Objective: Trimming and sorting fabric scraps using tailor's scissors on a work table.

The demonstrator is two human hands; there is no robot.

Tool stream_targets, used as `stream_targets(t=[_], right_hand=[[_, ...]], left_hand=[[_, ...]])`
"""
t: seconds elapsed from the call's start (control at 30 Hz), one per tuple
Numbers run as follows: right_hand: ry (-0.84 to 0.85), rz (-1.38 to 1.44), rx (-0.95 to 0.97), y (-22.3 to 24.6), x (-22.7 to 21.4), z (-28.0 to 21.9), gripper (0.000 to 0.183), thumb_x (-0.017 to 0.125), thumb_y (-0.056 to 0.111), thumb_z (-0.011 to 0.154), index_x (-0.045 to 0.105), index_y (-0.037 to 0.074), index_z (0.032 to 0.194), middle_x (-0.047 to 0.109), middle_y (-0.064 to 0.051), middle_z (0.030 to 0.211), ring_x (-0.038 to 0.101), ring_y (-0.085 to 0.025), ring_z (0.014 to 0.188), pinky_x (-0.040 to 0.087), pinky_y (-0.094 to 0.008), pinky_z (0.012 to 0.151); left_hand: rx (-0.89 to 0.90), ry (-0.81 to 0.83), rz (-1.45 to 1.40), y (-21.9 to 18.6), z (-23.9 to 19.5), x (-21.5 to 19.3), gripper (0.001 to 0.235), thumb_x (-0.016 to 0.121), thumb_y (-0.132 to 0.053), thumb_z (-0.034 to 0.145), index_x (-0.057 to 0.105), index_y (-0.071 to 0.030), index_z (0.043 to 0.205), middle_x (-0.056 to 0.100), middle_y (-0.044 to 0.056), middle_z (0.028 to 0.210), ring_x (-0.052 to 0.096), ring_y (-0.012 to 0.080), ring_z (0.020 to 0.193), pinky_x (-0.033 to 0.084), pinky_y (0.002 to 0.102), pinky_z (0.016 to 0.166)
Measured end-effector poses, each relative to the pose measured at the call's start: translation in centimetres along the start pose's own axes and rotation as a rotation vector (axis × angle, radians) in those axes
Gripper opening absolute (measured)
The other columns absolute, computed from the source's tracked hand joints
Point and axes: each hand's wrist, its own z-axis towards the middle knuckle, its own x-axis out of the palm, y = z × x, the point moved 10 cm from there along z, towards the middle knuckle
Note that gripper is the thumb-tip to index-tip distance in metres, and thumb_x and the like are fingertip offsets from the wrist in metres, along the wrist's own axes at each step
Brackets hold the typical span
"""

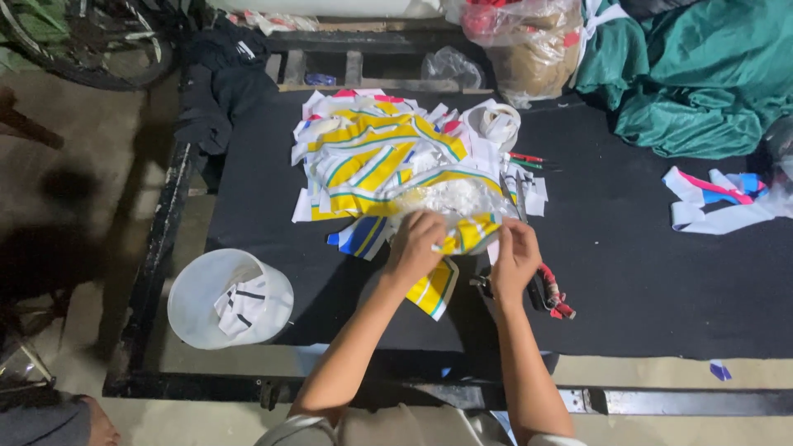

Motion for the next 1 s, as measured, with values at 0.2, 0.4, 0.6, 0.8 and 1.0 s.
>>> stream_targets(t=[0.2, 0.4, 0.6, 0.8, 1.0], right_hand=[[0.313, 0.290, 0.313, -3.4, -0.5, -1.2, 0.019, 0.057, -0.003, 0.086, 0.071, 0.000, 0.097, 0.053, -0.005, 0.064, 0.050, -0.012, 0.055, 0.049, -0.026, 0.052], [0.564, -0.661, -0.016, 1.0, 1.4, -0.7, 0.040, 0.077, 0.019, 0.088, 0.071, 0.012, 0.127, 0.066, -0.018, 0.106, 0.069, -0.042, 0.092, 0.055, -0.053, 0.077], [0.691, -1.092, -0.066, -2.1, 5.4, -0.5, 0.049, 0.075, 0.019, 0.087, 0.069, 0.017, 0.135, 0.054, -0.008, 0.143, 0.074, -0.044, 0.091, 0.063, -0.056, 0.080], [0.727, -0.824, -0.116, -6.2, 6.5, 0.9, 0.025, 0.064, 0.009, 0.094, 0.077, 0.017, 0.114, 0.073, -0.007, 0.107, 0.074, -0.038, 0.089, 0.059, -0.047, 0.075], [0.716, -0.774, 0.024, -10.6, 6.3, 1.0, 0.030, 0.062, 0.019, 0.096, 0.065, 0.017, 0.126, 0.076, -0.013, 0.093, 0.074, -0.039, 0.087, 0.055, -0.049, 0.076]], left_hand=[[-0.066, 0.188, -0.188, -2.1, -0.7, -2.0, 0.043, 0.076, -0.052, 0.086, 0.061, -0.014, 0.100, 0.064, 0.004, 0.112, 0.066, 0.0259, 0.114, 0.053, 0.041, 0.097], [0.022, 0.232, 0.124, 0.9, -1.3, 0.1, 0.049, 0.072, -0.028, 0.094, 0.057, -0.019, 0.140, 0.056, 0.007, 0.131, 0.050, 0.0295, 0.132, 0.042, 0.045, 0.108], [0.102, 0.059, 0.118, 2.4, -0.1, 1.1, 0.006, 0.064, -0.022, 0.100, 0.066, -0.018, 0.097, 0.054, 0.001, 0.083, 0.059, 0.0202, 0.090, 0.044, 0.033, 0.085], [0.106, 0.008, 0.151, 4.2, -0.9, 2.3, 0.014, 0.057, -0.034, 0.105, 0.066, -0.025, 0.100, 0.054, -0.005, 0.064, 0.060, 0.0146, 0.063, 0.052, 0.029, 0.071], [-0.136, 0.161, 0.083, 9.7, -1.4, 4.8, 0.016, 0.059, -0.027, 0.103, 0.066, -0.026, 0.116, 0.073, 0.004, 0.082, 0.073, 0.0247, 0.076, 0.059, 0.039, 0.070]])
